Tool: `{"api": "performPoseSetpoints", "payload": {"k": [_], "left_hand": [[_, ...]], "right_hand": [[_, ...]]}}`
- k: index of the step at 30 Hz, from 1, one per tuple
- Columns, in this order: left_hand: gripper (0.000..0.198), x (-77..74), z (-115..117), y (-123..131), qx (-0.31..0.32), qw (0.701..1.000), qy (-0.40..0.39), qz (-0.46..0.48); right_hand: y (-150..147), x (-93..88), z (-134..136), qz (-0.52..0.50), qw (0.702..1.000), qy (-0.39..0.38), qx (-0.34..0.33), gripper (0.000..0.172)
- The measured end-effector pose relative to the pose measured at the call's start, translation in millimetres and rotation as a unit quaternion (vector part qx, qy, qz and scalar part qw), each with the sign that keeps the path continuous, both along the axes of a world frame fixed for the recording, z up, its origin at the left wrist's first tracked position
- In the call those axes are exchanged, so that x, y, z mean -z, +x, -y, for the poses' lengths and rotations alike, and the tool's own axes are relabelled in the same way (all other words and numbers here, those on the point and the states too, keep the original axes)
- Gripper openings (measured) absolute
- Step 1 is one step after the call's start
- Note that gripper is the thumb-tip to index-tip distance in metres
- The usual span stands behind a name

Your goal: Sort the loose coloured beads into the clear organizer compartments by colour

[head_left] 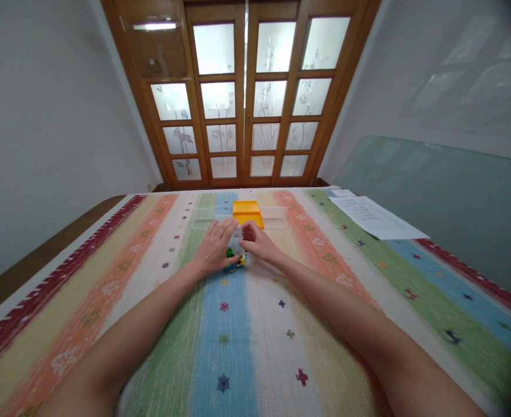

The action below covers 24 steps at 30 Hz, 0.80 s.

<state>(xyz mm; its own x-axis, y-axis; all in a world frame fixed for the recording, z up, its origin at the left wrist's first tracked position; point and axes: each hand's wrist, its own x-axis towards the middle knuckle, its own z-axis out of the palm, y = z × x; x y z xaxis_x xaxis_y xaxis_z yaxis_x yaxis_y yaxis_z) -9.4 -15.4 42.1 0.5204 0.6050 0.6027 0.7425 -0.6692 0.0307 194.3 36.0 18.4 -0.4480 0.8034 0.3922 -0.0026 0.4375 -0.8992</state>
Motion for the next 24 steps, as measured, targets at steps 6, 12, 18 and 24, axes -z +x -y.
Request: {"api": "performPoseSetpoints", "payload": {"k": [6, 12, 18, 24], "left_hand": [[0.096, 2.7, 0.9, 1.7, -0.011, 1.0, 0.01, 0.0], [0.092, 0.3, 4.6, 8.2, -0.014, 1.0, 0.016, -0.006], [0.093, -3.8, 8.1, 10.5, -0.017, 0.999, 0.012, 0.03], [0.106, -1.9, 3.5, -2.9, 0.03, 0.993, -0.013, 0.118]], "right_hand": [[2.5, -15.2, 11.4, 0.146, 0.981, 0.1, 0.08, 0.031], [-4.2, -21.6, 25.7, 0.243, 0.937, 0.164, 0.189, 0.025], [-1.7, -23.3, 23.2, 0.223, 0.94, 0.136, 0.222, 0.017], [10.5, -29.6, 11.1, 0.106, 0.963, 0.103, 0.225, 0.026]]}}
